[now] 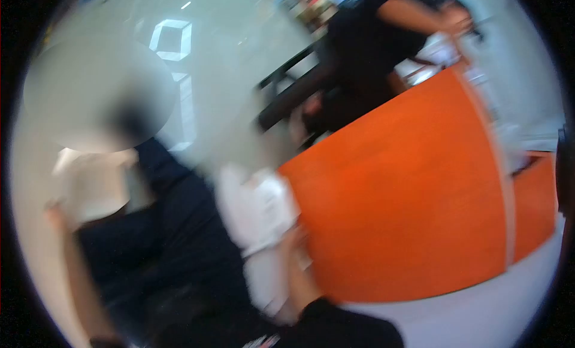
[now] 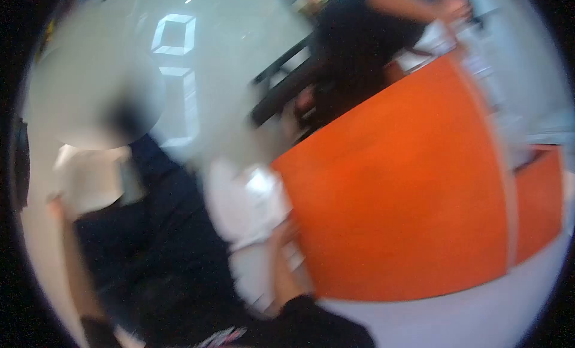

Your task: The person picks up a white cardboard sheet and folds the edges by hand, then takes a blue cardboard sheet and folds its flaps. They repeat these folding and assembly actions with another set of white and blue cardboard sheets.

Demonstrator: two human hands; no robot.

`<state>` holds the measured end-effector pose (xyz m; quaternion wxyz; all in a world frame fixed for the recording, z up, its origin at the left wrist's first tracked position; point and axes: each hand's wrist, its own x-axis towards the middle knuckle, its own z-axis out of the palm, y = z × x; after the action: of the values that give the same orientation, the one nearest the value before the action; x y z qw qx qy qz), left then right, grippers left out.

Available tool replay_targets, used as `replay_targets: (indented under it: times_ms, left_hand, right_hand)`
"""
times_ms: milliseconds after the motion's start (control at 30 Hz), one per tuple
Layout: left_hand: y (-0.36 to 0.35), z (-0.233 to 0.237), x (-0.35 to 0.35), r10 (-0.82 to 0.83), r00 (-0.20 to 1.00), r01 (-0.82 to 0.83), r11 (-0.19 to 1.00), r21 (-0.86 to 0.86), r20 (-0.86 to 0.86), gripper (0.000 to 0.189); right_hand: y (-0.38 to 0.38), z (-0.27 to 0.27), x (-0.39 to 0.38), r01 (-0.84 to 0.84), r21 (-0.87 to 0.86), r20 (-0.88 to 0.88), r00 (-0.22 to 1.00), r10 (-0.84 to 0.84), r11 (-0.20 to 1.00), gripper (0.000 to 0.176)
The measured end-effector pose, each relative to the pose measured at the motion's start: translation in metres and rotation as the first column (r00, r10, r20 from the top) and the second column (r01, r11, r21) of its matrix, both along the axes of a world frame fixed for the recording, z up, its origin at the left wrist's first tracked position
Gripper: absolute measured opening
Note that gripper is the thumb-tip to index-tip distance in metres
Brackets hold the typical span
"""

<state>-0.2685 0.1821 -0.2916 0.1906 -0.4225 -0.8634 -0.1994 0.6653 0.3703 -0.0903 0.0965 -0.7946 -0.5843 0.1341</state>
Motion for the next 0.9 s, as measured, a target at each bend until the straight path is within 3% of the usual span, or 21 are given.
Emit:
replay_targets:
  times_ms: [33,67,100,133,200,233,267,333,367,400,433,467,567,633,667,700,733,800,833,900]
  left_hand:
    - [-0.029,0.035,0.005,0.032,0.982,-0.011,0.993,0.116,-0.184,0.035]
    - [-0.068,0.069,-0.001,-0.014,0.999,0.032,0.921,-0.388,0.051,0.04]
    - [-0.011,0.06,0.059,0.13,0.972,-0.054,0.934,-0.354,0.195,0.042]
    - [-0.015,0.072,0.079,0.256,0.92,-0.188,0.953,-0.237,0.298,0.045]
    - [-0.033,0.069,0.102,0.447,0.812,-0.48,0.877,-0.005,0.376,0.054]
    - [-0.048,0.052,0.079,0.481,0.774,-0.578,0.803,0.149,0.411,0.059]
    - [-0.05,0.082,0.054,0.47,0.791,-0.588,0.759,0.278,0.391,0.064]
    - [-0.011,0.103,0.067,0.319,0.867,-0.466,0.793,0.393,0.383,0.075]
    - [-0.022,0.167,0.112,0.416,0.853,-0.508,0.8,0.318,0.315,0.062]
    - [-0.033,0.223,0.144,0.114,0.874,-0.39,0.743,0.544,0.472,0.055]
    - [-0.04,0.242,0.149,0.112,0.945,-0.269,0.8,0.536,0.307,0.051]
    - [-0.043,0.27,0.159,0.072,0.923,-0.264,0.832,0.488,0.378,0.049]
    - [0.005,0.329,0.213,-0.371,0.895,0.165,0.791,0.589,0.249,0.054]
    - [-0.007,0.365,0.227,-0.556,0.828,0.467,0.76,0.452,0.078,0.068]
    - [-0.002,0.372,0.246,-0.634,0.772,0.562,0.711,0.422,0.04,0.073]
    - [0.003,0.377,0.261,-0.704,0.71,0.649,0.655,0.386,0.0,0.079]
    - [0.005,0.385,0.27,-0.707,0.708,0.65,0.645,0.402,-0.01,0.079]
    - [-0.011,0.423,0.329,-0.812,0.582,0.766,0.564,0.308,0.043,0.088]
    - [-0.015,0.425,0.328,-0.813,0.581,0.765,0.561,0.317,0.038,0.088]
    - [-0.014,0.425,0.334,-0.842,0.522,0.807,0.539,0.242,0.134,0.092]
  right_hand:
    - [0.006,0.008,-0.008,-0.042,0.01,-0.039,0.998,0.043,0.999,0.051]
    - [0.004,0.029,-0.035,-0.08,0.023,-0.063,0.995,0.081,0.997,0.051]
    - [0.019,0.042,-0.04,-0.142,0.06,-0.097,0.984,0.147,0.988,0.051]
    - [0.028,0.068,-0.04,-0.181,0.102,-0.151,0.969,0.195,0.978,0.051]
    - [0.035,0.041,-0.116,-0.322,0.068,-0.242,0.913,0.329,0.944,0.051]
    - [0.036,0.035,-0.163,-0.414,0.077,-0.263,0.869,0.419,0.907,0.05]
    - [0.051,0.065,-0.179,-0.45,0.143,-0.233,0.85,0.472,0.881,0.05]
    - [0.051,0.149,-0.134,-0.357,0.263,-0.135,0.906,0.401,0.896,0.05]
    - [0.055,0.173,-0.125,-0.327,0.316,-0.132,0.915,0.382,0.891,0.05]
    - [0.061,0.197,-0.116,-0.295,0.38,-0.132,0.921,0.367,0.877,0.05]
    - [0.056,0.232,-0.107,-0.255,0.461,-0.124,0.93,0.346,0.85,0.05]
    - [0.045,0.266,-0.114,-0.216,0.558,-0.137,0.928,0.346,0.801,0.05]
    - [0.051,0.318,-0.185,-0.074,0.746,-0.264,0.88,0.396,0.662,0.05]
    - [0.009,0.349,-0.29,0.238,0.577,-0.695,0.646,0.316,0.782,0.05]
    - [0.014,0.339,-0.309,0.233,0.548,-0.782,0.483,0.394,0.803,0.051]
    - [0.022,0.326,-0.32,0.217,0.522,-0.841,0.295,0.454,0.825,0.052]
    - [0.026,0.321,-0.325,0.217,0.539,-0.83,0.302,0.469,0.814,0.052]
    - [0.02,0.334,-0.284,0.157,0.386,-0.904,-0.13,0.407,0.909,0.047]
    - [0.027,0.325,-0.282,0.156,0.396,-0.901,-0.124,0.415,0.905,0.047]
    - [0.041,0.311,-0.264,-0.073,0.203,-0.898,-0.411,0.156,0.976,0.044]
